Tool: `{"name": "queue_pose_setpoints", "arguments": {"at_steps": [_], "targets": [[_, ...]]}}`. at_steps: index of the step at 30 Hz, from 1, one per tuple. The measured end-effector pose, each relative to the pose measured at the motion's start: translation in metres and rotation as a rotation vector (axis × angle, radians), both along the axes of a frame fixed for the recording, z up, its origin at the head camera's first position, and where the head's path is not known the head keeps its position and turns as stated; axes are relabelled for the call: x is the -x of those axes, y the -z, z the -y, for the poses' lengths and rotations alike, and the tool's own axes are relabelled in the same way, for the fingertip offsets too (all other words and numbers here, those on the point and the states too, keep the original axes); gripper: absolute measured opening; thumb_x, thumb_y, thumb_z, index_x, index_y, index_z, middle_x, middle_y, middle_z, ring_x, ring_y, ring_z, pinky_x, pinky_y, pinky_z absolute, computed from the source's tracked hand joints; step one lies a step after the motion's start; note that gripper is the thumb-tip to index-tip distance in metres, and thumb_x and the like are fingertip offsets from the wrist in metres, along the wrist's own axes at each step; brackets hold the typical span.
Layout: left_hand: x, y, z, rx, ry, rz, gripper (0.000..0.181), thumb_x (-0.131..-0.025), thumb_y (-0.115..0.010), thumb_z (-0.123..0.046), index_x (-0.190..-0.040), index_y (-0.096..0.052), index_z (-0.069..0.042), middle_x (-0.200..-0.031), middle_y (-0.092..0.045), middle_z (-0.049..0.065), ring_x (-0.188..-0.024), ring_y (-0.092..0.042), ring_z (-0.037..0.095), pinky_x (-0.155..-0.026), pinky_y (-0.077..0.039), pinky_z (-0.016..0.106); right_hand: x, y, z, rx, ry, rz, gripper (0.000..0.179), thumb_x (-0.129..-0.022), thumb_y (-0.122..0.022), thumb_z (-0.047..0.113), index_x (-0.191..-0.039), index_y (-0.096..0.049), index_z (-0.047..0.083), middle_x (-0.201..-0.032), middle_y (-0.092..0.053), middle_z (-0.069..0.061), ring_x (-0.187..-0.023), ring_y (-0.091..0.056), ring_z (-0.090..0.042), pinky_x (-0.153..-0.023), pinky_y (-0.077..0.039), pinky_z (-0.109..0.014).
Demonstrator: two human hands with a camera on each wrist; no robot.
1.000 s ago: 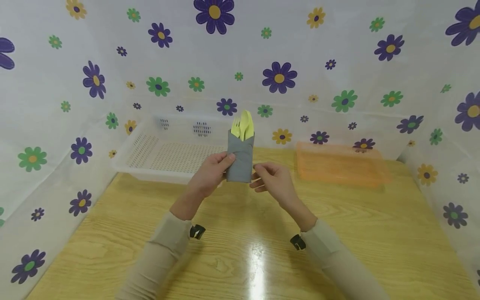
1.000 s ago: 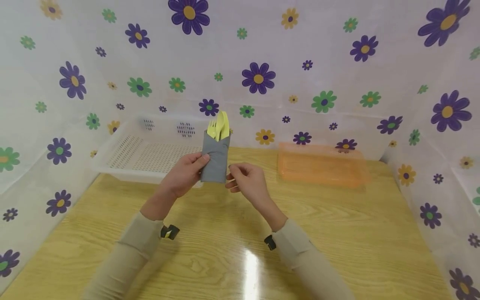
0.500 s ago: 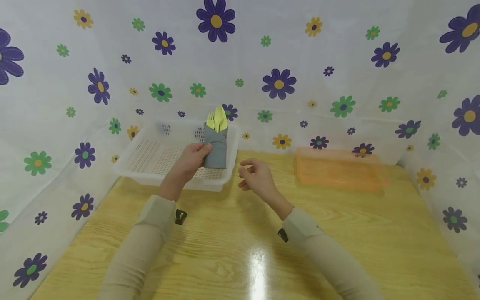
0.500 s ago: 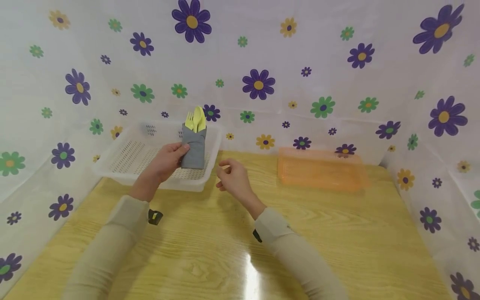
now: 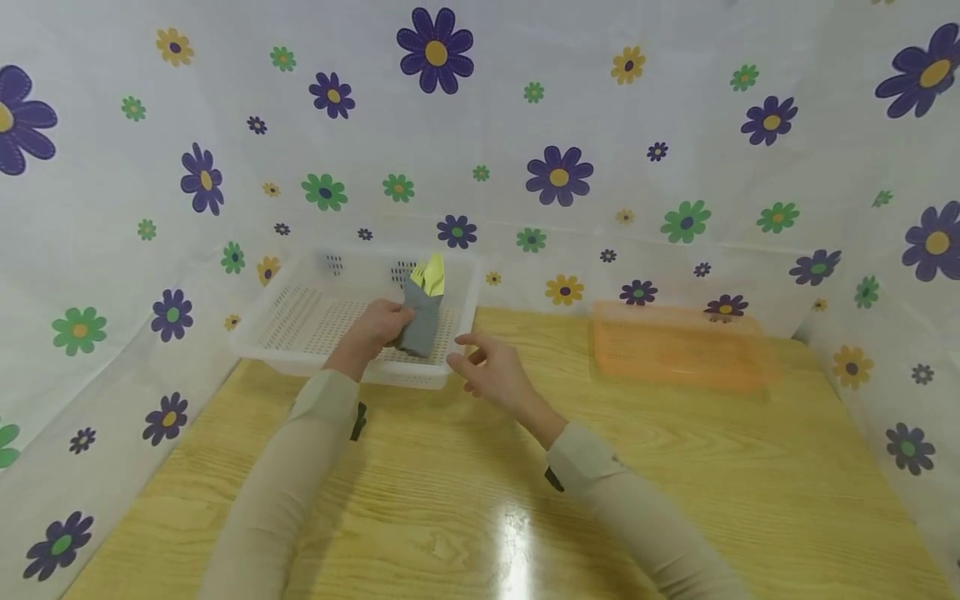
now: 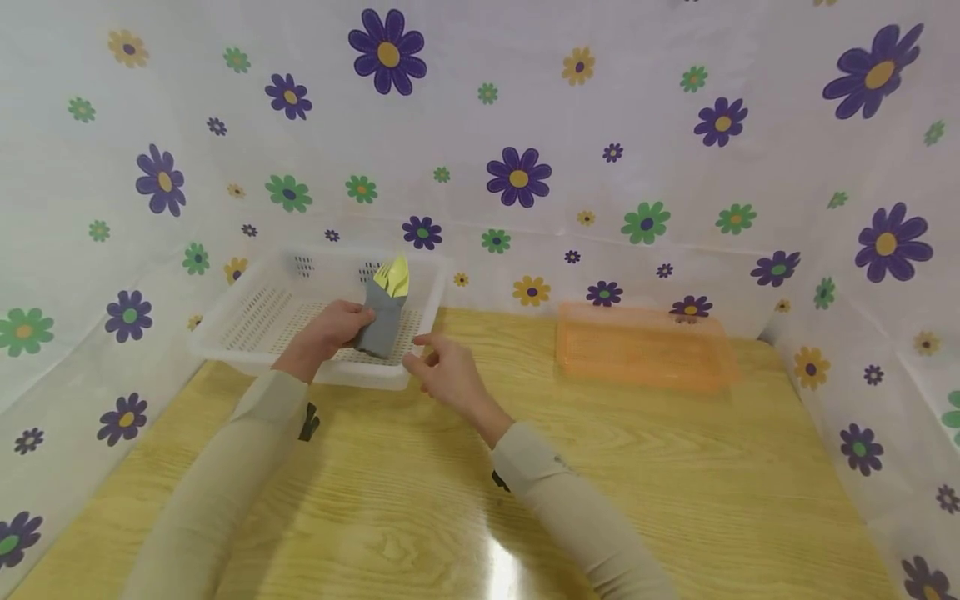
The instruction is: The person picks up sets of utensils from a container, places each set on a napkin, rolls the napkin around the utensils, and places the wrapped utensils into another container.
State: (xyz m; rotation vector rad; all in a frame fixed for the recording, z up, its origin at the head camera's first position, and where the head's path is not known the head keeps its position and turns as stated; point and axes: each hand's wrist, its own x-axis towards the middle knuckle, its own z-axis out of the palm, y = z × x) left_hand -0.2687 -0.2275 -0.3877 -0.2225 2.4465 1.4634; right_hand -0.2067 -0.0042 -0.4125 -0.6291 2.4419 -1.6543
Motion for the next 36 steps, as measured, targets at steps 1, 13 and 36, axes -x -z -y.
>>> {"name": "queue_pose_setpoints", "arguments": {"at_steps": [1,13,36], "targets": [[0.002,0.002,0.0,0.025,-0.001,0.012,0.052,-0.107,-0.037,-0.02,-0.144,-0.035,0.015,-0.14,-0.047,0.03,-0.12,-0.052,0.036,-0.1,-0.046,0.044,-0.001,0.001,0.001,-0.012,-0.01,-0.004,0.043,-0.097,-0.065,0.026,-0.134,-0.058,0.005,-0.093,-0.069,-0.018,-0.067,-0.07,-0.03,-0.056,-0.056,-0.03],[0.012,0.016,-0.021,0.239,-0.004,0.06,0.032,-0.088,-0.047,-0.002,-0.116,-0.054,0.012,-0.095,-0.05,0.012,-0.078,-0.047,0.022,-0.064,-0.042,0.027,-0.006,0.005,0.006,-0.129,-0.04,-0.072,0.046,-0.096,-0.067,0.025,-0.136,-0.058,0.006,-0.094,-0.07,-0.011,-0.072,-0.068,-0.022,-0.056,-0.051,-0.026],[0.017,0.018,-0.032,0.501,0.103,0.211,0.033,-0.094,-0.048,-0.005,-0.125,-0.057,0.002,-0.108,-0.058,0.014,-0.095,-0.053,0.025,-0.085,-0.047,0.036,-0.01,0.004,0.005,-0.228,-0.037,-0.097,0.048,-0.097,-0.064,0.035,-0.139,-0.057,0.013,-0.092,-0.073,-0.003,-0.069,-0.062,-0.011,-0.059,-0.049,-0.027]]}}
